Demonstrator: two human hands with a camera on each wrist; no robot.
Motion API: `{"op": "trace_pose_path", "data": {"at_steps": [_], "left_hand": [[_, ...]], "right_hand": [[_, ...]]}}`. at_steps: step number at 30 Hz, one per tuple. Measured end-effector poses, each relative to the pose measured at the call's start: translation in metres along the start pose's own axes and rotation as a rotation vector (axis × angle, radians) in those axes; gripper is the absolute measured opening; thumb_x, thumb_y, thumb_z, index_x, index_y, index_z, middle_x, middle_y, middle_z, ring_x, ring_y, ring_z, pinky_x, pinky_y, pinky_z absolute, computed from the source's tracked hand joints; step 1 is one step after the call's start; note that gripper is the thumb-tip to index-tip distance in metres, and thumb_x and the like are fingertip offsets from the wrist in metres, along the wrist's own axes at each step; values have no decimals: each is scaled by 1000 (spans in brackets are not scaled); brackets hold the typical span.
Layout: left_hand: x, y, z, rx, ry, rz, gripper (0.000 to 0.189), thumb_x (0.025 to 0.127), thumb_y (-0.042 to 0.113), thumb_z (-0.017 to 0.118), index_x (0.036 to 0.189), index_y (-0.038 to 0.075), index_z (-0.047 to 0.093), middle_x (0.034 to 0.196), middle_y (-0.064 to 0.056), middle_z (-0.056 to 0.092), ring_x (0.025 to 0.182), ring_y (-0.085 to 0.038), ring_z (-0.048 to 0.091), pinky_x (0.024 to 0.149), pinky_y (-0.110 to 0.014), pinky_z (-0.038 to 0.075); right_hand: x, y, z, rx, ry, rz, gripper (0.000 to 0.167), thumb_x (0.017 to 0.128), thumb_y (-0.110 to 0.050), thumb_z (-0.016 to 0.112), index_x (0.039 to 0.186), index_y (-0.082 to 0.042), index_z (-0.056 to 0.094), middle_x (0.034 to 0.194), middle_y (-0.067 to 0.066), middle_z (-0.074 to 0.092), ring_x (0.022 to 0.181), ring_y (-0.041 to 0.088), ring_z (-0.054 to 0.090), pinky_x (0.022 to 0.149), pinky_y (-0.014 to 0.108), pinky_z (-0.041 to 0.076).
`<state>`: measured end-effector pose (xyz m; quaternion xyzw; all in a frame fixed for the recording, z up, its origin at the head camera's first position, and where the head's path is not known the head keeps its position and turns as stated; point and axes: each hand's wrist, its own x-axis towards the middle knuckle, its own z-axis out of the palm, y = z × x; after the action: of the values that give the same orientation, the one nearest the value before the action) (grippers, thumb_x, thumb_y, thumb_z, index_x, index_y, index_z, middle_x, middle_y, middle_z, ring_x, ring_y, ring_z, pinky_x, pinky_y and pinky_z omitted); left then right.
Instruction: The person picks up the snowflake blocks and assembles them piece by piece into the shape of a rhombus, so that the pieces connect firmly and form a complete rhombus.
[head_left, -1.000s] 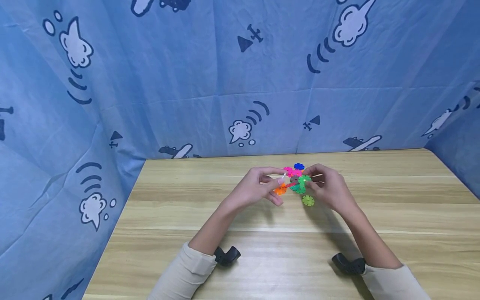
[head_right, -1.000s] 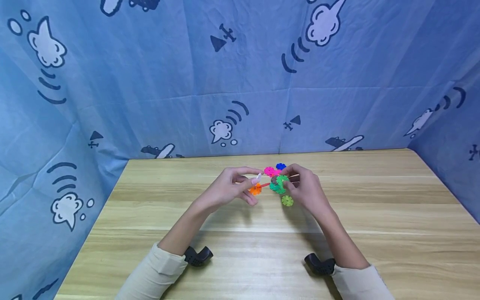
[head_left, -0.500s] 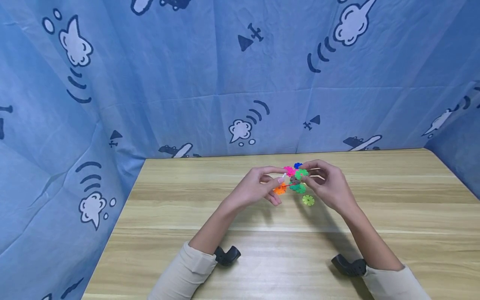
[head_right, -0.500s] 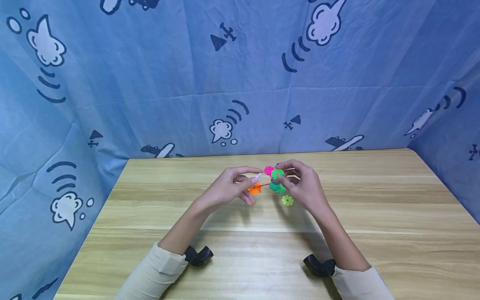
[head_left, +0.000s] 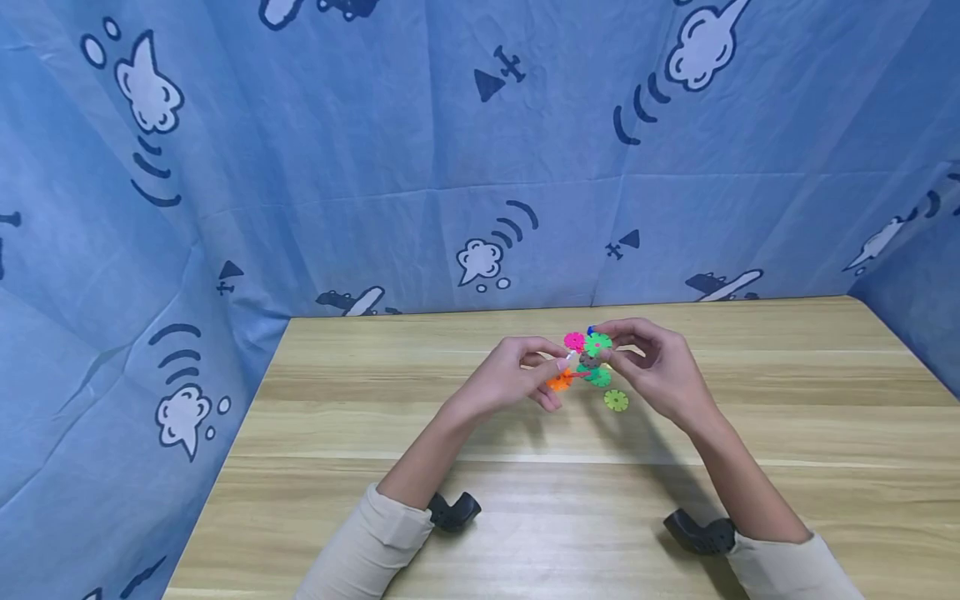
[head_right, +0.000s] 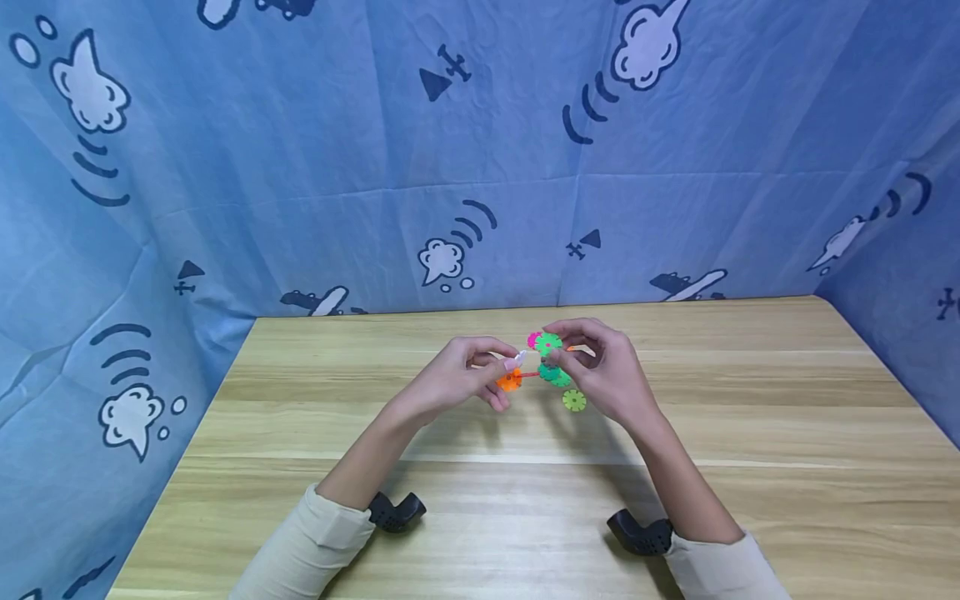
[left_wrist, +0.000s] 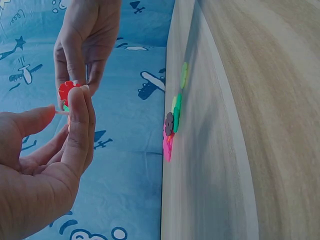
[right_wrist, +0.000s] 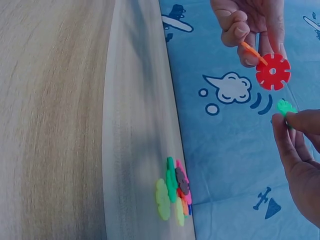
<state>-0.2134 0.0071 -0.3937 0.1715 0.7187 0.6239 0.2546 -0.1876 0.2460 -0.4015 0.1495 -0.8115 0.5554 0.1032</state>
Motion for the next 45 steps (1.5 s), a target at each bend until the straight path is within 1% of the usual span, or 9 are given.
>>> {"op": "trace_pose_path", "data": {"at_steps": [8,14,17,22,29,31,38,42,45], "left_hand": [[0,0,0,-10,10,12,33,106,11,67,137,0,68,109,-16,77,82,-47,78,92,-62,64],[1,-2,0,-15,13,24,33,104,11,70,136,3,72,108,-15,77,65,-22,74,91,-62,64],[2,-3,1,-10,13,29,34,103,14,73,136,3,73,109,-17,77,63,-17,72,90,-62,64],[2,-3,1,-2,19,26,33,101,15,76,132,5,75,104,-20,79,65,-25,74,89,-61,65],[1,-1,1,12,30,7,31,99,15,79,129,6,77,101,-18,78,62,-23,73,88,-59,66],[1,-1,1,13,34,8,30,99,14,80,128,6,77,100,-17,78,63,-27,74,88,-60,66],[1,-1,0,64,54,10,30,96,16,83,125,8,79,93,-9,76,77,-45,79,73,-32,68],[-1,1,-1,90,62,17,30,96,16,83,124,8,79,92,-11,77,79,-47,79,70,-28,66],[-2,3,-1,117,67,27,29,96,15,83,124,9,79,95,-18,79,80,-49,79,68,-26,64]], "right_hand": [[-1,-1,-1,6,-42,-3,26,97,7,74,123,5,73,115,-14,74,103,1,73,95,14,61],[-2,-2,-1,46,-57,2,25,99,7,71,123,9,72,113,-11,74,107,1,73,98,15,60],[-2,-3,-2,47,-61,-5,25,99,7,71,124,9,73,113,-11,74,107,1,73,98,15,60],[-2,-3,-1,46,-73,-14,25,99,6,71,124,8,74,115,-10,75,108,2,73,98,16,60],[-1,-6,0,44,-64,-14,24,97,6,74,121,11,73,112,-12,77,105,1,75,96,17,61],[-1,-7,1,38,-48,-13,24,96,5,75,120,12,73,109,-14,78,103,1,75,95,17,61],[-1,-6,4,72,-21,-20,23,93,3,80,114,12,74,100,-10,81,93,5,78,91,20,64],[0,-6,6,99,-20,-27,20,93,6,79,112,12,74,99,-8,81,93,5,77,91,21,64],[0,-6,8,99,-18,-29,19,92,10,77,110,13,74,99,-9,81,93,4,77,91,21,64]]}}
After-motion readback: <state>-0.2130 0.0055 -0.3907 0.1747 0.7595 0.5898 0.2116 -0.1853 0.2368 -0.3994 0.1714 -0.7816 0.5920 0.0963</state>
